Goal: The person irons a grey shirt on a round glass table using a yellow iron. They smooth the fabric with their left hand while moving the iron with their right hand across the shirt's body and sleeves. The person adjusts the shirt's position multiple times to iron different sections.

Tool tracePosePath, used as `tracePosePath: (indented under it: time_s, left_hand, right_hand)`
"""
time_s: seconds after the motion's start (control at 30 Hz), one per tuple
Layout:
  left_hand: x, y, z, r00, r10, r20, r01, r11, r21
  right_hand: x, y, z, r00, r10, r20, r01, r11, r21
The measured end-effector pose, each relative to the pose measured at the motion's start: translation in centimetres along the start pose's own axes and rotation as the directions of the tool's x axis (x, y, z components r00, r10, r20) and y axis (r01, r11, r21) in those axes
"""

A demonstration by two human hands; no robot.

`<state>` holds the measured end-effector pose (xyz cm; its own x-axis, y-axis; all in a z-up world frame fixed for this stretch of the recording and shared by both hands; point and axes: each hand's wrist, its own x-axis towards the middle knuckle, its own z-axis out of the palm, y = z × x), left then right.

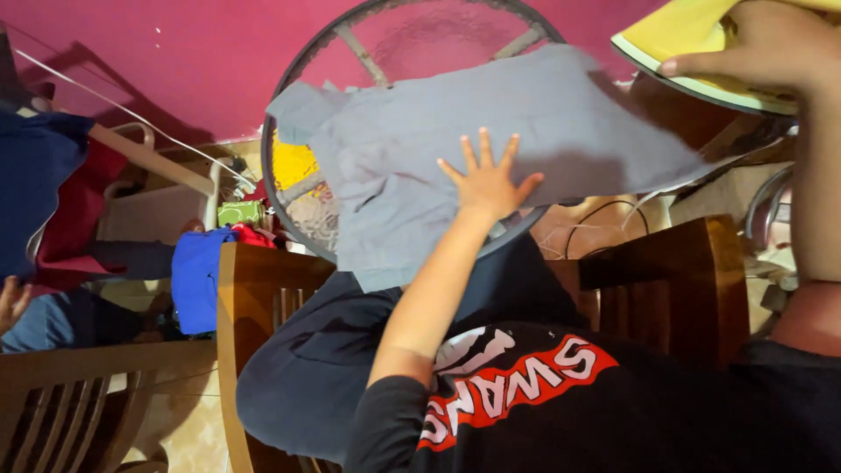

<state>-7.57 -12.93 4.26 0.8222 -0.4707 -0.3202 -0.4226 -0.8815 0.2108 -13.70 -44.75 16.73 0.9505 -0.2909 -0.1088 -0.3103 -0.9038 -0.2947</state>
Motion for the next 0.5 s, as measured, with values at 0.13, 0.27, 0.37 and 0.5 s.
tracePosePath:
  time_s: [0.13, 0.27, 0.37, 0.5]
  left_hand:
    - [-0.4, 1.1, -1.0, 0.991, -0.017, 0.133, 0.019, 1.0, -0.01]
    - [-2.7, -5.0, -3.6, 0.978, -0.013, 0.21, 0.003, 0.999, 0.047]
    - [-4.5, -11.7, -2.1, 0.988, -0.106, 0.112, 0.093, 0.99, 0.11]
    - [-7.0, -16.9, 0.3, 0.983, -0.123, -0.133, 0.125, 0.992, 0.01]
  right_hand:
    - [-1.3, -3.3, -0.6, 1.0, -0.027, 0.005, 0.027, 0.999, -0.045]
    - [-0.9, -8.1, 1.6, 0.993, 0.021, 0.118, -0.016, 0.999, -0.043]
    - [1.1, -10.5, 6.2, 0.984, 0.007, 0.18, 0.007, 0.997, -0.077]
    - [5.1, -11.9, 13.6, 0.955, -0.267, 0.132, 0.271, 0.962, -0.012]
